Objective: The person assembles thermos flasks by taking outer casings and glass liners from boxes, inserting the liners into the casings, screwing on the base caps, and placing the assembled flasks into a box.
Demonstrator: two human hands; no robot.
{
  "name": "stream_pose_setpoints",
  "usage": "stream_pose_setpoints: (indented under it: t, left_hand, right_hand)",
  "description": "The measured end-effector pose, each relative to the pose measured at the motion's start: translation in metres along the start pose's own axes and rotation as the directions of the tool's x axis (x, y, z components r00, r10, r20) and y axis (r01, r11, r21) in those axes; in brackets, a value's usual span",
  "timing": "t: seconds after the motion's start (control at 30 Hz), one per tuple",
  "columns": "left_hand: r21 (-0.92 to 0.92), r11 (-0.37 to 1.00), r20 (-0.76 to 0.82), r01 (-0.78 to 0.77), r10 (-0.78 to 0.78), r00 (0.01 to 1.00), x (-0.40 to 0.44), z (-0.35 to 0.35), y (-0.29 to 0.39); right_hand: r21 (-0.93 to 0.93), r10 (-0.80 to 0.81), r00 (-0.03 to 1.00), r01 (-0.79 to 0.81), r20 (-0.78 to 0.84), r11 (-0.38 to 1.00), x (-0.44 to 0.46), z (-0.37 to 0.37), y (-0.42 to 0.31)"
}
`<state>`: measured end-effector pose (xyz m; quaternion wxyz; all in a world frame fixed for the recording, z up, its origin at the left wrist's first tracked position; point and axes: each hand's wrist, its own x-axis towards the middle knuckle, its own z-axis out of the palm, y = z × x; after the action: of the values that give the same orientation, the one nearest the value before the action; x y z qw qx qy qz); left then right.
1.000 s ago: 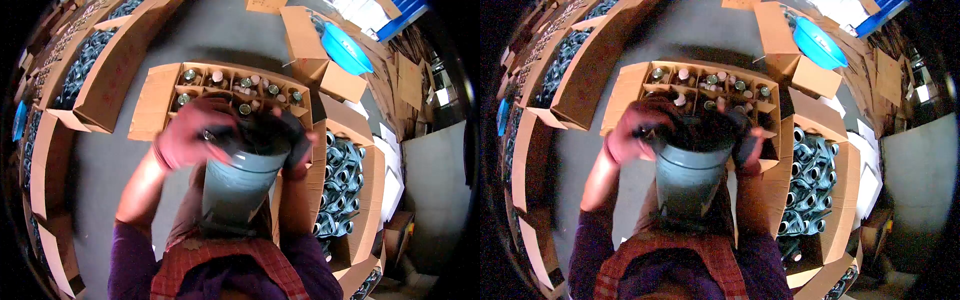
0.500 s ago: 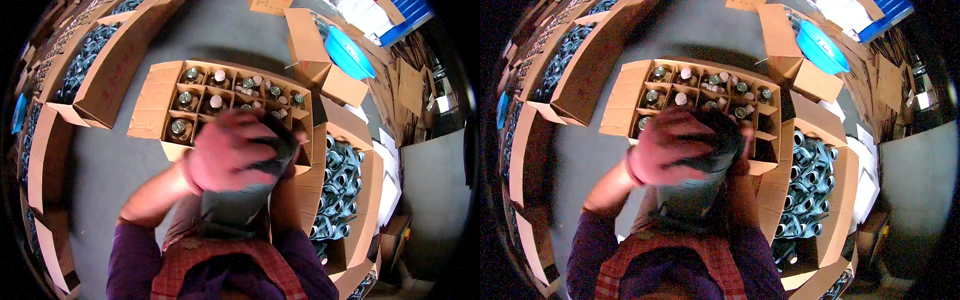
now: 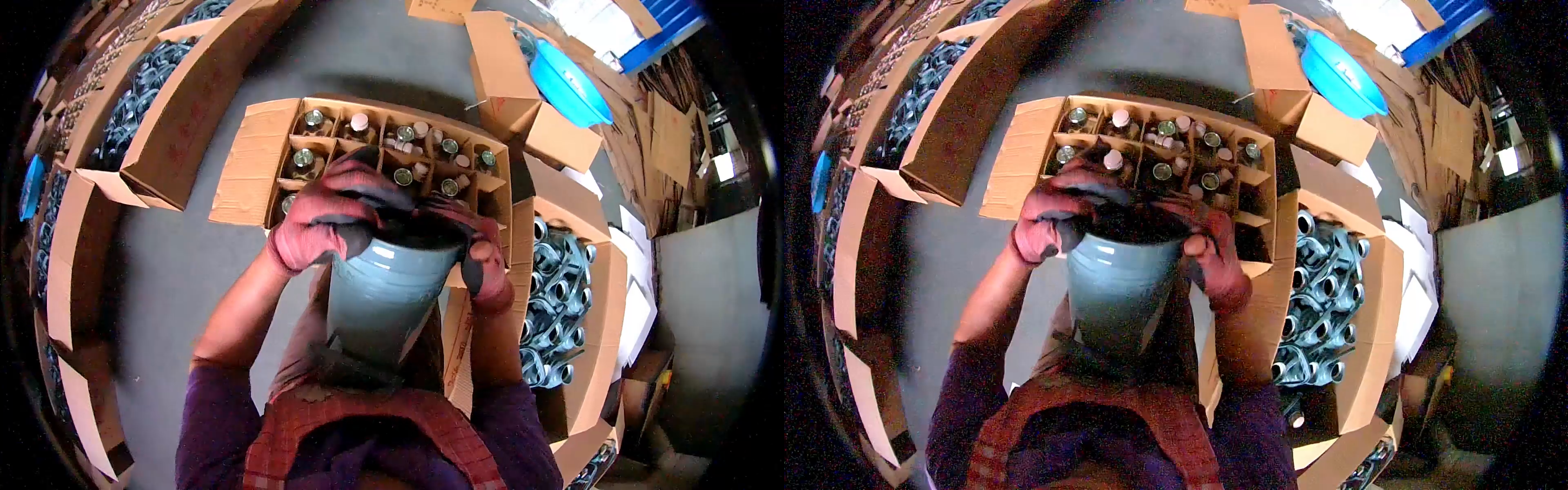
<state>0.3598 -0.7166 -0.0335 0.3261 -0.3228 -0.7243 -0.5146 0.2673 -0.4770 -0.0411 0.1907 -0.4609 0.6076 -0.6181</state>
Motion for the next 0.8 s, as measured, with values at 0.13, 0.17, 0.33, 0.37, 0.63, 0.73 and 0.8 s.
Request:
stream_pose_setpoints:
  t: [0.13,0.17,0.33,0.37,0.63,0.73,0.8]
  left_hand:
    - [-0.844,0.342,-0.066,0.413,-0.831,0.553,-0.012,0.032,0.003]
    - [-0.923,0.138,0.06,0.359,-0.87,0.49,-0.019,0.046,-0.002]
    - [-0.909,-0.243,0.382,0.34,-0.814,0.439,-0.062,0.123,0.002]
    - [-0.901,-0.221,0.378,0.373,-0.824,0.422,-0.066,0.13,0.001]
    - [-0.195,0.457,-0.109,0.868,-0.89,0.444,-0.052,0.146,0.081]
    - [-0.782,-0.029,0.324,0.623,-0.873,0.366,-0.085,0.163,-0.001]
    - [-0.827,-0.129,0.394,0.547,-0.828,0.4,-0.066,0.171,0.012]
  right_hand:
    - [-0.14,-0.067,0.988,0.087,0.138,0.986,0.013,-0.014,-0.042]
    - [-0.237,-0.069,0.963,0.133,0.259,0.962,0.023,-0.017,-0.068]
    - [-0.777,0.182,0.94,0.118,0.289,0.619,0.032,-0.008,-0.143]
    - [-0.855,0.241,0.942,0.081,0.233,0.513,0.025,-0.01,-0.139]
    - [-0.93,0.496,0.847,-0.317,-0.189,0.186,-0.046,-0.057,-0.128]
    - [-0.924,0.142,0.978,0.093,0.155,0.371,-0.065,-0.051,-0.167]
    - [-0.854,0.119,0.963,0.153,0.242,0.497,-0.068,-0.042,-0.185]
